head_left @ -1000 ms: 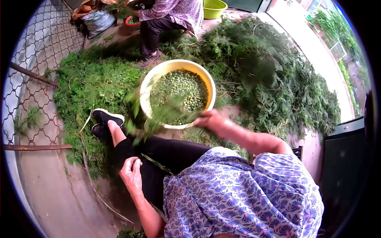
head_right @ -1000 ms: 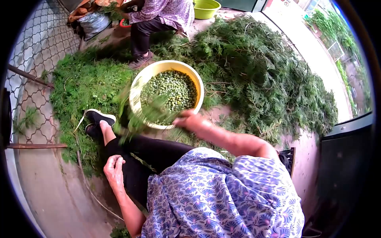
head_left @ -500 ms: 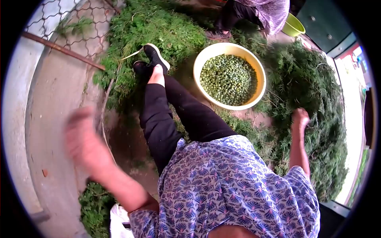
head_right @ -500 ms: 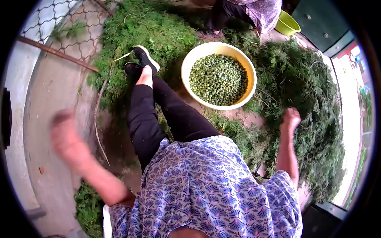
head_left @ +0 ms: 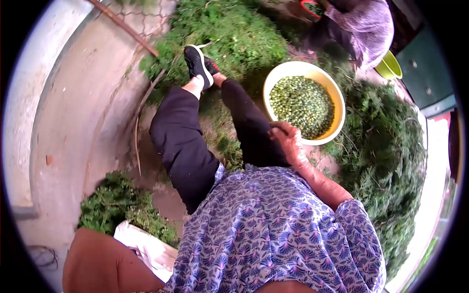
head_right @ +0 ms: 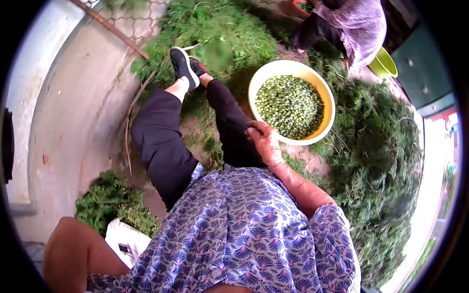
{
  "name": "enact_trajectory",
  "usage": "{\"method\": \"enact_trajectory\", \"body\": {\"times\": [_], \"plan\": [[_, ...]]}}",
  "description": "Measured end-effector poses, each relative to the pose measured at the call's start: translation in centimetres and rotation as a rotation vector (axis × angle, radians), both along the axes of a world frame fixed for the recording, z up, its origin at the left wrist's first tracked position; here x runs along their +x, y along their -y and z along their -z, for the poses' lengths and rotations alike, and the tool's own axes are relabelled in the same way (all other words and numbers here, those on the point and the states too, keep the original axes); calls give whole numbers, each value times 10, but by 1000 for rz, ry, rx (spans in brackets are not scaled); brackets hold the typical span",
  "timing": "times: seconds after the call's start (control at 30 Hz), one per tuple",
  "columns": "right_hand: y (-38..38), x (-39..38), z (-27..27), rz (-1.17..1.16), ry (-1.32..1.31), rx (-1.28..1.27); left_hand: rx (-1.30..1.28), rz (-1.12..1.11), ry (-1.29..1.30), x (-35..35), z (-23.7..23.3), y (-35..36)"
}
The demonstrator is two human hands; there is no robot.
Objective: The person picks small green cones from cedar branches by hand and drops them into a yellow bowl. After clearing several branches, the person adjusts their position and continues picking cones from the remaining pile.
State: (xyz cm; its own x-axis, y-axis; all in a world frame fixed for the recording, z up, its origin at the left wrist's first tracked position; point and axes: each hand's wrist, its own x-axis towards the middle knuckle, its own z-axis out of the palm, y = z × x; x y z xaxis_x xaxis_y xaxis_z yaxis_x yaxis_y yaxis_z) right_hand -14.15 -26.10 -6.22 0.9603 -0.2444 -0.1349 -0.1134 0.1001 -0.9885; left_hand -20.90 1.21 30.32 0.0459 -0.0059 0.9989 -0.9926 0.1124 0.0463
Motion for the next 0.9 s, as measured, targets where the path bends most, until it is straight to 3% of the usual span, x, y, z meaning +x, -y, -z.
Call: {"method": "enact_trajectory", "body": {"times": [0.4,0.57,0.73,0.9], "plan": [[-17,-8,-1,-102,-21,-152,-38,-69,-86,-10,19,-26],[-33,-10,-31,-217,66,-280,-49,-71,-136,-4,31,-37],[-31,-6,-50,-198,130,-267,-47,-76,-179,10,41,-46],[-15,-5,-59,-143,-3,-238,-40,-76,-214,19,45,-51]]}}
